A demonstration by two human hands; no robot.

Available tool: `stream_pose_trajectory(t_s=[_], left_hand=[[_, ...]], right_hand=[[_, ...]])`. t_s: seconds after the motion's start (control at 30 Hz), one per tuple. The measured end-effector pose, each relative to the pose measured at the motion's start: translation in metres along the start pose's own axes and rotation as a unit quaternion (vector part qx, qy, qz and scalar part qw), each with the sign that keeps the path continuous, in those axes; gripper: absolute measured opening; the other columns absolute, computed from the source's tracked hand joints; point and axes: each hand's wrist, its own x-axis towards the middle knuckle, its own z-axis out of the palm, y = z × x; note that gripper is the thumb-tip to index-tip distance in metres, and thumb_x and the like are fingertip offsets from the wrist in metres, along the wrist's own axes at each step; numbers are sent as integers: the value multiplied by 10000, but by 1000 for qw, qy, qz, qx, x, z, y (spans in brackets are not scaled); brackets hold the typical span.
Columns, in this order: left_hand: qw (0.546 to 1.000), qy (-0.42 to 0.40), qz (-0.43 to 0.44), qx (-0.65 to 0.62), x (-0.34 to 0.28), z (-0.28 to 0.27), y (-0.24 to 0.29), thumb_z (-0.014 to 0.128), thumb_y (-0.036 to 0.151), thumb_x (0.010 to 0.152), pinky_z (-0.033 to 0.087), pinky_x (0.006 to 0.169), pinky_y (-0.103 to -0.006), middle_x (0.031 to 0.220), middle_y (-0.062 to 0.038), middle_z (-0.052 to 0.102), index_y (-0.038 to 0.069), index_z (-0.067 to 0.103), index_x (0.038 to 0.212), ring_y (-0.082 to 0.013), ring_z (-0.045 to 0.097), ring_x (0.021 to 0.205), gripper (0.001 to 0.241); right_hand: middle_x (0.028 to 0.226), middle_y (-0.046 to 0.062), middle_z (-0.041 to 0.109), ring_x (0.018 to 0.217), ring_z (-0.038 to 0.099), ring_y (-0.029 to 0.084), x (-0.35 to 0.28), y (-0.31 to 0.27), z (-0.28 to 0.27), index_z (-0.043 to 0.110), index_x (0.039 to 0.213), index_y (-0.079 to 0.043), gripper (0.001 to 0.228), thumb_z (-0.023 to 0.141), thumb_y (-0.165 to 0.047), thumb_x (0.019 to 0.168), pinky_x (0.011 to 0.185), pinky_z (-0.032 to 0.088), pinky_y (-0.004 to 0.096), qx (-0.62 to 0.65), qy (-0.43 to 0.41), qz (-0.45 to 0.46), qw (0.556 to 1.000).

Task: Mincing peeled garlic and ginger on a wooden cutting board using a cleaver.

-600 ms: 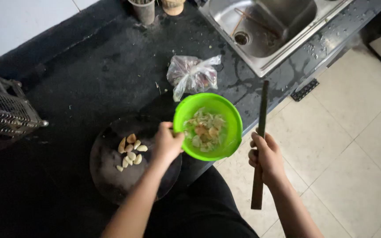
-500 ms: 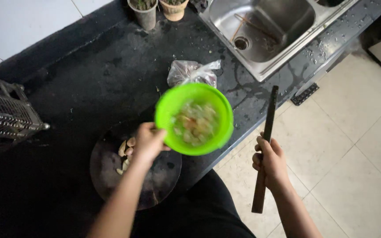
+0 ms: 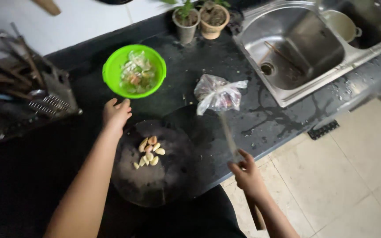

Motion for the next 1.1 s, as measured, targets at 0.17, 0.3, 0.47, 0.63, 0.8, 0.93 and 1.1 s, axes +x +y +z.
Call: stream_pose_trajectory(t_s=[0.17,0.3,0.47,0.63,0.8,0.93,1.1], left_hand=[[943,-33,268,196,-150,-16,24,739,347,881,531,976,-482,1284,-279,604,-4,525,1358,-421,631,1176,630],[783,-99,400,467,-217,-16,0,820,571,739,365,1089,-703,1539,-192,454,152,550,1461,-529,453,1361,877],[742,-47,467,479,-187,-3,-44,773,628,760,347,1139,-650,1482,-83,486,247,620,1361,-435,422,1403,728],[737,-43,535,410,-159,1,-83,742,427,826,471,1034,-449,1137,-23,598,215,709,1049,-291,576,1187,309],[716,56,523,460,-165,0,-88,683,402,864,495,781,-363,935,47,521,243,612,955,-202,610,895,196],[690,77,523,494,-160,-1,-92,645,517,888,510,660,-392,872,24,525,251,621,954,-235,628,774,275],[746,56,522,410,-157,-4,-69,695,441,924,558,558,-374,796,32,559,262,615,920,-248,677,604,196]], right_hand=[[1088,149,614,965,605,315,22,11,49,460,1487,-185,819,807,-377,771,867,509,442,-243,-47,-181,952],[1351,307,540,1223,588,511,15,-27,98,395,1500,-71,791,743,-270,819,1030,526,573,-302,-93,-289,904],[1294,259,481,1155,609,509,38,-37,143,321,1563,-34,793,694,-199,883,963,577,562,-405,-81,-366,834],[1303,219,424,1152,572,416,62,-40,165,410,1518,6,776,709,-271,857,1000,546,466,-499,-25,-471,727],[1362,242,407,1171,541,412,53,-47,172,476,1474,28,712,710,-199,840,1033,507,448,-489,-51,-532,689],[1420,264,392,1191,528,414,54,-35,171,492,1466,11,724,726,-224,822,1053,491,449,-490,-52,-542,681],[1447,239,405,1276,439,422,28,-32,161,582,1410,-90,638,736,-265,817,1057,414,502,-466,-40,-546,695]])
